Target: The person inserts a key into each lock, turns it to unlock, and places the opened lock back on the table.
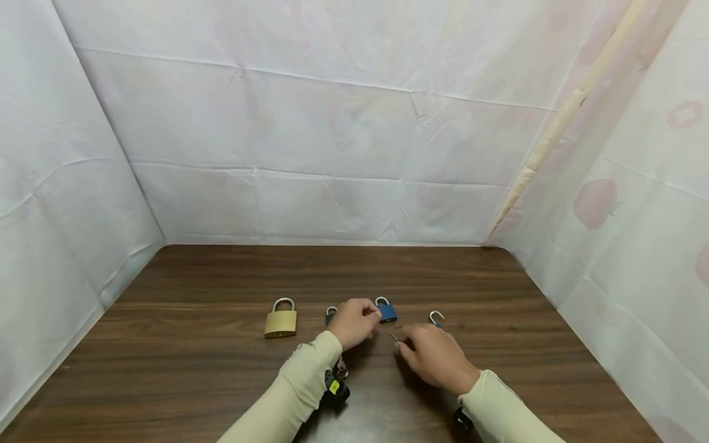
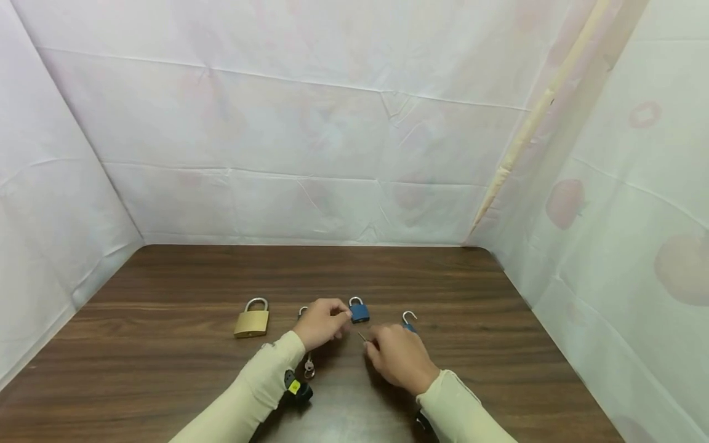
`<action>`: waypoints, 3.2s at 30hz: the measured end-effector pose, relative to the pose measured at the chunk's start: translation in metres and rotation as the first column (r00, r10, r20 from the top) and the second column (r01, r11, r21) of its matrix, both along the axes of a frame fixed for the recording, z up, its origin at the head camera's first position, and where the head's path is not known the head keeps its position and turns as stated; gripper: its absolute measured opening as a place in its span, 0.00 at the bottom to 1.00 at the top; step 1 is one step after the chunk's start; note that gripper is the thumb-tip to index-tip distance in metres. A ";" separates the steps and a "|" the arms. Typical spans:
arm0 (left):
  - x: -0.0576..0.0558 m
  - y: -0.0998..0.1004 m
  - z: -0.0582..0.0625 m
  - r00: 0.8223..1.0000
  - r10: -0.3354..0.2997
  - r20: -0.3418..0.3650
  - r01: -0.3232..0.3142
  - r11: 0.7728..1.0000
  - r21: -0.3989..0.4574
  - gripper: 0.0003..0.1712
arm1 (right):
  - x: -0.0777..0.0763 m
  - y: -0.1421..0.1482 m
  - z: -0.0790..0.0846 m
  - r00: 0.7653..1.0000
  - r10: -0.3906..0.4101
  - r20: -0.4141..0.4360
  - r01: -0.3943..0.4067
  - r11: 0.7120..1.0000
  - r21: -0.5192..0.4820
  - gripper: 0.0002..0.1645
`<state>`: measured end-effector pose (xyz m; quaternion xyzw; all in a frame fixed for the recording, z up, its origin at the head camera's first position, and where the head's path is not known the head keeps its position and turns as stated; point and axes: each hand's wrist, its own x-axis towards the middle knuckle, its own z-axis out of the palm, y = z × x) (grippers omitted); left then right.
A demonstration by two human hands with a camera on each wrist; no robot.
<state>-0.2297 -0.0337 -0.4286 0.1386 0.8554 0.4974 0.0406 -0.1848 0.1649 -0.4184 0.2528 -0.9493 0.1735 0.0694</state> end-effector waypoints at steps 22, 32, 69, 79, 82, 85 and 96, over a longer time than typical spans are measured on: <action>-0.019 0.033 0.006 0.996 0.005 -0.094 -0.054 0.848 -0.527 0.26 | -0.010 0.014 -0.003 0.990 -0.126 -0.058 0.121 0.990 -0.074 0.07; -0.022 0.024 0.016 1.000 0.001 -0.014 -0.006 0.936 -0.351 0.18 | -0.013 0.012 0.002 0.994 -0.110 0.009 0.110 0.986 -0.127 0.09; -0.017 0.024 -0.003 0.928 -0.143 0.343 -0.140 0.720 0.680 0.18 | -0.020 -0.004 0.014 0.880 0.071 0.470 0.217 0.819 -0.530 0.18; -0.020 0.023 0.001 0.940 -0.138 0.312 -0.121 0.719 0.684 0.15 | -0.020 -0.005 0.019 0.883 0.059 0.466 0.240 0.795 -0.556 0.18; -0.018 0.024 0.002 0.945 -0.132 0.299 -0.118 0.716 0.688 0.16 | -0.020 -0.005 0.018 0.876 0.055 0.479 0.259 0.784 -0.564 0.18; -0.017 0.024 0.002 0.936 -0.138 0.324 -0.143 0.692 0.708 0.15 | -0.020 -0.005 0.018 0.866 0.049 0.498 0.285 0.769 -0.572 0.18; -0.013 0.023 0.001 0.946 -0.140 0.294 -0.124 0.679 0.723 0.14 | -0.014 -0.010 0.024 0.879 0.011 0.476 0.294 0.773 -0.561 0.17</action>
